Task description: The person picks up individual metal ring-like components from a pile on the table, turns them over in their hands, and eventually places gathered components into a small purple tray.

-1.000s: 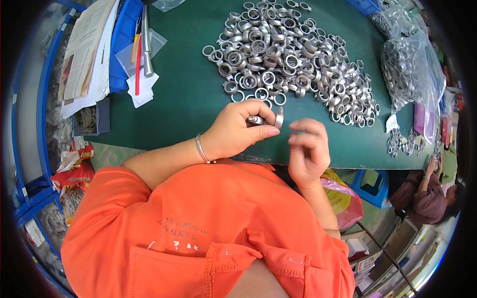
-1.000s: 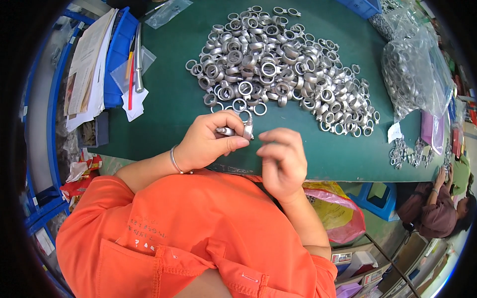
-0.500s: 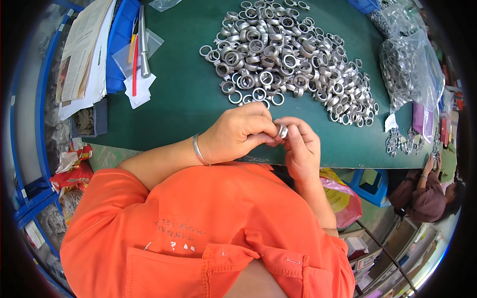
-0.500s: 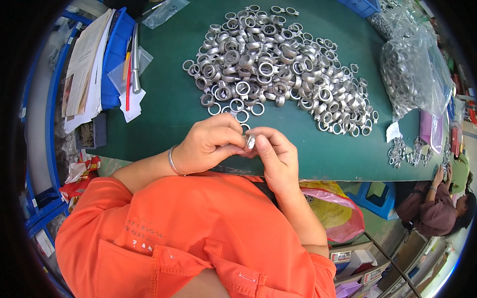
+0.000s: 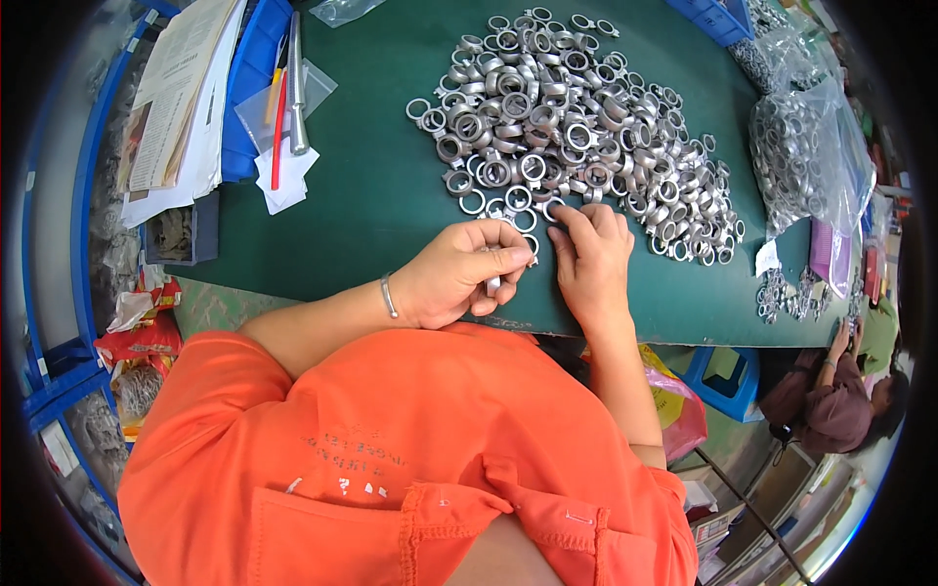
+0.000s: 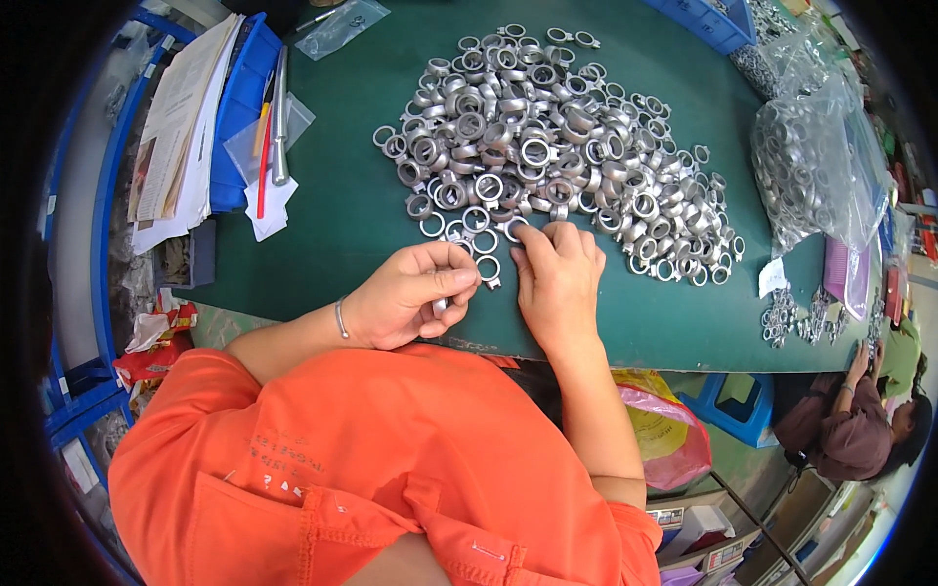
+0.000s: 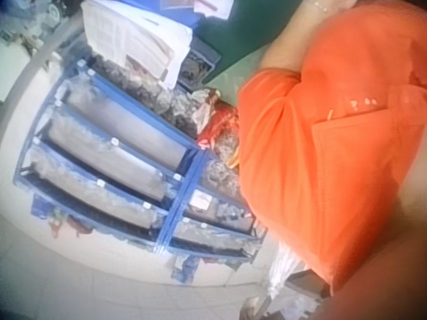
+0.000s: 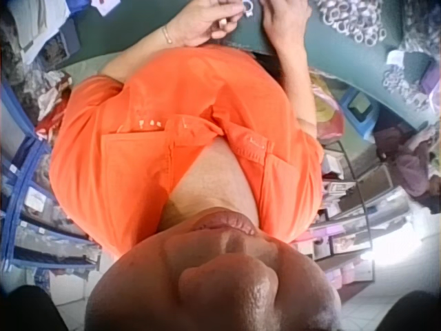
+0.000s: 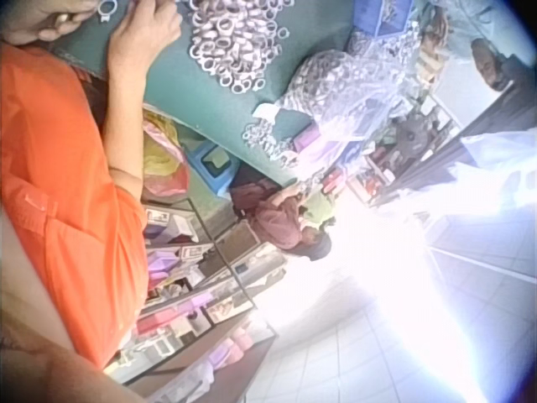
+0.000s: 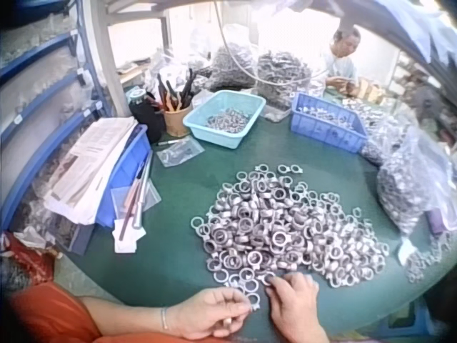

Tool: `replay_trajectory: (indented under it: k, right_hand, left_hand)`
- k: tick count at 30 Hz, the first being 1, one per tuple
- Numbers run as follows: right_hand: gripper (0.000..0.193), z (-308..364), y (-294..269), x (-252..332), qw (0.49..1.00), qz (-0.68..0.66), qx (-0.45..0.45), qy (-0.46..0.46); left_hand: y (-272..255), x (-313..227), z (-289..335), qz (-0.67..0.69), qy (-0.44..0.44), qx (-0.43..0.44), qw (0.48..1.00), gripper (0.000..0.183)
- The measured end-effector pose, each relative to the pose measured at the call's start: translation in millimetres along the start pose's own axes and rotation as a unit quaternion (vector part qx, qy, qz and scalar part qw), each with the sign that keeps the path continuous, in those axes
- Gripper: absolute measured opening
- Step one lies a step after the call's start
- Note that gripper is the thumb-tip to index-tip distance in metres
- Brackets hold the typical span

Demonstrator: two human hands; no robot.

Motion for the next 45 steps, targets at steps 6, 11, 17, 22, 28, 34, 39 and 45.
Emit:
replay_trajectory:
  k: [6,11,17,22,28,34,39,45]
  right_hand:
    - [0.005,19.7,-7.6,-4.5,0.887,-0.416,0.092,0.181]
    - [0.003,24.9,-12.7,8.1,0.888,-0.452,0.076,0.02]
    - [0.016,27.9,-10.6,12.4,0.752,-0.641,0.074,0.133]
    - [0.021,22.9,-15.0,20.6,0.765,-0.629,0.038,0.133]
    - [0.028,7.3,-29.9,32.2,0.918,-0.364,0.005,-0.158]
    - [0.018,10.0,-12.2,15.4,0.982,-0.178,0.048,-0.046]
    - [0.013,11.7,-2.1,7.7,0.987,-0.102,0.098,-0.08]
    - [0.014,16.0,-12.1,8.2,0.9,-0.425,0.092,-0.013]
  left_hand:
    - [4.8,-3.0,-0.9,-0.085,0.03,-0.037,0.995,0.009]
    - [12.0,-2.8,-3.5,-0.174,0.055,-0.052,0.982,0.007]
    - [7.5,-2.6,-4.4,-0.334,0.21,-0.037,0.918,0.006]
    - [4.1,0.4,-6.6,-0.407,0.261,0.003,0.875,0.01]
    - [7.4,-6.4,-4.0,0.034,0.011,0.031,0.999,0.026]
    - [-5.0,-11.3,-0.8,0.049,0.072,-0.031,0.996,0.01]
    - [-5.1,-18.7,2.5,-0.129,0.093,-0.086,0.983,0.009]
    - [1.5,-12.5,4.0,-0.151,0.04,-0.064,0.986,0.011]
Point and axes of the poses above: each hand's wrist, its own z-axis away from the middle knuckle, its own y-axis out of the palm, x = y × z, the point moved 1 cm from there along -z, towards the middle knuckle, and after that the axes turned 7 degrees about x, right-handed, at the moved point
